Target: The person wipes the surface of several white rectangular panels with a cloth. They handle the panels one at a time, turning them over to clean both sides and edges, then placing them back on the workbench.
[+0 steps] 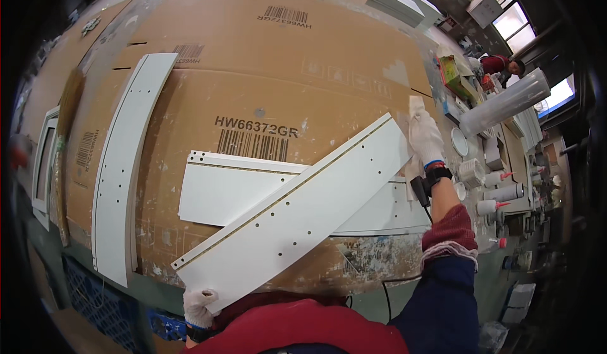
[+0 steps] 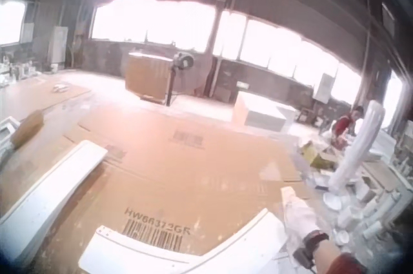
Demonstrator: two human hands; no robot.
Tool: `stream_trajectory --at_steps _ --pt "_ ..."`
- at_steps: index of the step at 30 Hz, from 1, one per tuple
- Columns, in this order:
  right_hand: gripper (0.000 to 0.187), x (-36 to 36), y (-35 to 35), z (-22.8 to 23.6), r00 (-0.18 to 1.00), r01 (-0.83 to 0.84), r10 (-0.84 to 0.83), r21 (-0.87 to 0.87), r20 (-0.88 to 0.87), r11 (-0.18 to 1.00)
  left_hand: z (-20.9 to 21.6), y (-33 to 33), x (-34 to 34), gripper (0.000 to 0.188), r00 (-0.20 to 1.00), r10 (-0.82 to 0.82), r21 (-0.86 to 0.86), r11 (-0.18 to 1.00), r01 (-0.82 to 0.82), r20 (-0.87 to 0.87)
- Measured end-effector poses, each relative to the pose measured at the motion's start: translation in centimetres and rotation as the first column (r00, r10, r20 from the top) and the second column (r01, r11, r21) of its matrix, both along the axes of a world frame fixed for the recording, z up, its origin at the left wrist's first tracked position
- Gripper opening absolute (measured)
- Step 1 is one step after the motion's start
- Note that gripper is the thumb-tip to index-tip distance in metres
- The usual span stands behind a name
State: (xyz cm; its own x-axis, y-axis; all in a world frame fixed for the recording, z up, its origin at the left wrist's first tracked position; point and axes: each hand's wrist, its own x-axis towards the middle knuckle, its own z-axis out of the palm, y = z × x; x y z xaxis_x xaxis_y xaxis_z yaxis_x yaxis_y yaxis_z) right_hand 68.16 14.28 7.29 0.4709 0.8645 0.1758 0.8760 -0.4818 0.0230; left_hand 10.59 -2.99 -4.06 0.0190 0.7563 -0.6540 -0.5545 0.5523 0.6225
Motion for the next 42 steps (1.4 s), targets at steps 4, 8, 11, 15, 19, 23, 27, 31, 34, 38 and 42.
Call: stream_trajectory --at_steps 4,8,11,15,19,23,27,31,34,38,42 --pt "0.016 -10.5 -1.2 0.5 0.843 -0.521 0.508 -0.032 -0.176 0.853 0.7 -0.4 0.4 0.039 0.990 0.042 0.047 0.998 -0.049 0.136" --pt "0.018 -20.7 -4.6 0.7 0.566 -0.825 0.794 -0.155 -0.222 0.544 1.2 -0.6 -0.5 0.040 0.991 -0.083 -0.009 0.996 0.085 0.106" --pt "0.019 -26.4 -7.3 0.4 0.277 -0.958 0.883 -0.042 -0.378 0.283 2.8 0.9 0.3 0.042 0.954 -0.230 -0.043 0.969 0.242 0.193" --pt "0.022 -28.7 -7.6 0.8 0.179 -0.983 0.880 -0.035 -0.440 0.182 4.6 1.2 2.1 0.052 0.955 -0.205 0.043 0.979 0.200 0.215" --pt "0.022 -17.9 -5.0 -2.6 0.709 -0.676 0.696 0.173 -0.113 0.716 4.1 0.9 2.8 0.058 0.897 -0.188 0.177 0.976 0.126 0.399" --pt "0.031 -6.2 -5.6 0.8 0.959 -0.283 0.282 -0.080 -0.026 0.956 0.0 0.3 2.1 0.032 0.914 -0.356 0.346 0.847 0.403 -0.195" --pt "0.036 -7.8 -12.9 3.7 0.931 -0.283 0.336 0.293 -0.145 0.913 -0.1 0.0 3.5 0.018 0.949 -0.262 0.222 0.950 0.221 0.176" --pt "0.037 -10.3 -18.3 2.0 0.877 -0.211 0.396 0.523 -0.271 0.826 -3.4 -0.7 5.4 0.017 0.946 -0.324 0.368 0.878 0.307 -0.015" --pt "0.042 -13.6 -18.3 -1.0 0.787 -0.084 0.461 0.669 -0.410 0.738 -3.5 -0.8 7.8 0.018 0.911 -0.389 0.462 0.788 0.406 -0.138" --pt "0.046 -13.6 -13.9 -1.3 0.924 0.032 0.190 0.565 -0.331 0.824 1.1 -0.3 9.3 0.023 0.874 -0.479 0.451 0.800 0.396 0.083" --pt "0.054 -12.4 -11.1 1.1 0.936 -0.026 0.169 0.418 -0.310 0.908 -1.3 -1.7 9.1 0.026 0.925 -0.361 0.439 0.854 0.278 0.117"
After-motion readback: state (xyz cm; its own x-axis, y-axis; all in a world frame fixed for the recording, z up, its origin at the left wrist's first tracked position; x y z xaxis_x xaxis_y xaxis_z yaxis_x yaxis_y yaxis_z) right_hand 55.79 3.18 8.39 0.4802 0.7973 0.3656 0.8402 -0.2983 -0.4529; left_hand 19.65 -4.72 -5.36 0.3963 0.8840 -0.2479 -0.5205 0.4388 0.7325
